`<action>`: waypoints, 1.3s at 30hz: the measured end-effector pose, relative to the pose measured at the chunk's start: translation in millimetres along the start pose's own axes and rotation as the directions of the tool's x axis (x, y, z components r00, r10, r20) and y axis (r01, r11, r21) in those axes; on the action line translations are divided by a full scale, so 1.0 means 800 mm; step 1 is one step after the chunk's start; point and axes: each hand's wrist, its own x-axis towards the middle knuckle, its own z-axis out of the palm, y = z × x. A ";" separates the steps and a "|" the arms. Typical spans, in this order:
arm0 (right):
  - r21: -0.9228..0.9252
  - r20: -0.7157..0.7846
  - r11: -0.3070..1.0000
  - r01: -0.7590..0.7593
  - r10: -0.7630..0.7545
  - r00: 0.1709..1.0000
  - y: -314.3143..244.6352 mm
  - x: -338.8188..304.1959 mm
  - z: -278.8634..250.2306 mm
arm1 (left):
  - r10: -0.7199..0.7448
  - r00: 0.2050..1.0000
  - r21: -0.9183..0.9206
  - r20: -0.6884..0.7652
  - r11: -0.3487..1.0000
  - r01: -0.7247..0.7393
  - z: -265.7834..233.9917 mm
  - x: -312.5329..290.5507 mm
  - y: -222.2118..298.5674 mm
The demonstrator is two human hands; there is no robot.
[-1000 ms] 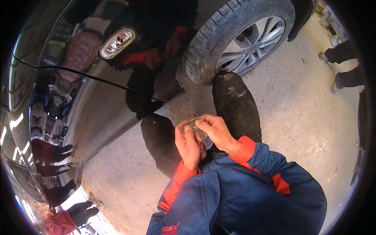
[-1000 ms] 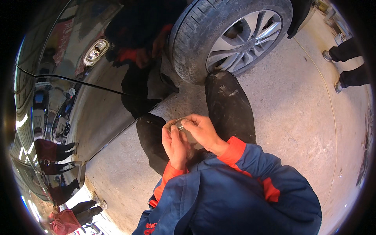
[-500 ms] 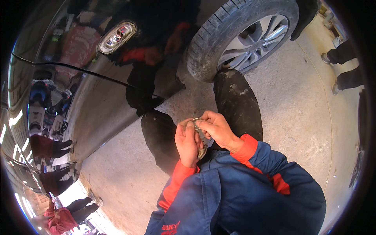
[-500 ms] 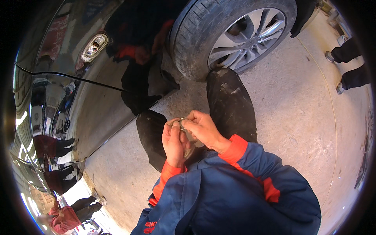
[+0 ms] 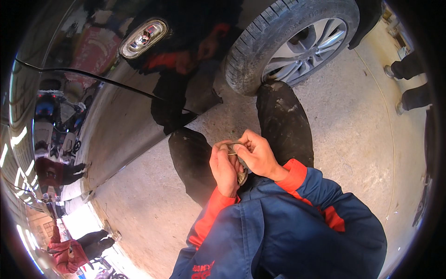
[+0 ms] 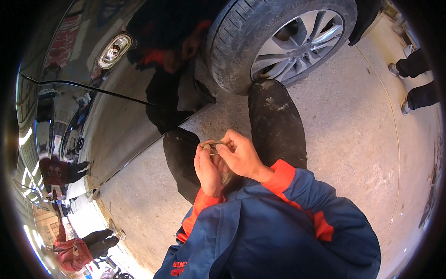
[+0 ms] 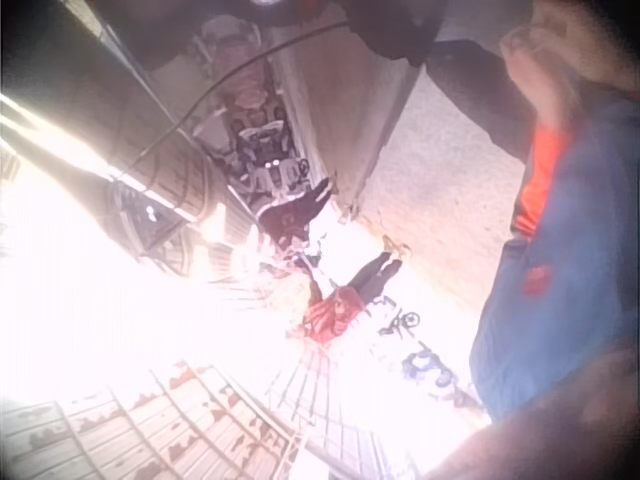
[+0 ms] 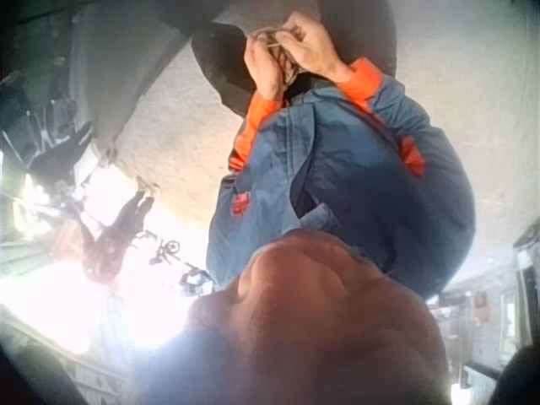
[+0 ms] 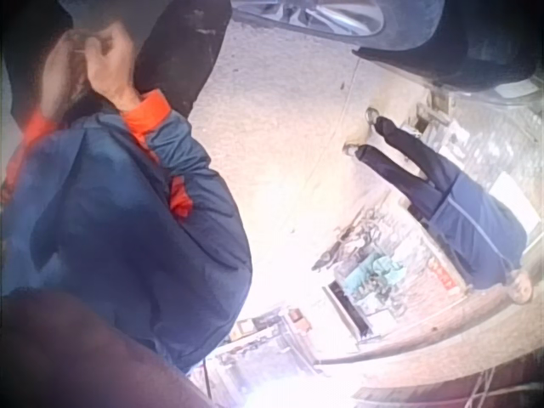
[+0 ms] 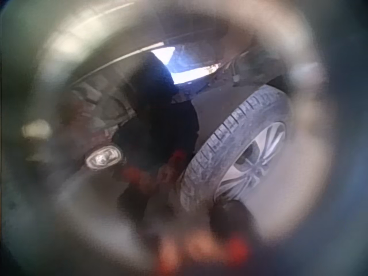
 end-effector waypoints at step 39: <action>0.074 0.063 0.957 -0.282 0.277 0.959 -0.002 0.015 -0.018 | 0.130 0.986 0.420 0.101 0.893 -0.161 -0.021 0.003 -0.031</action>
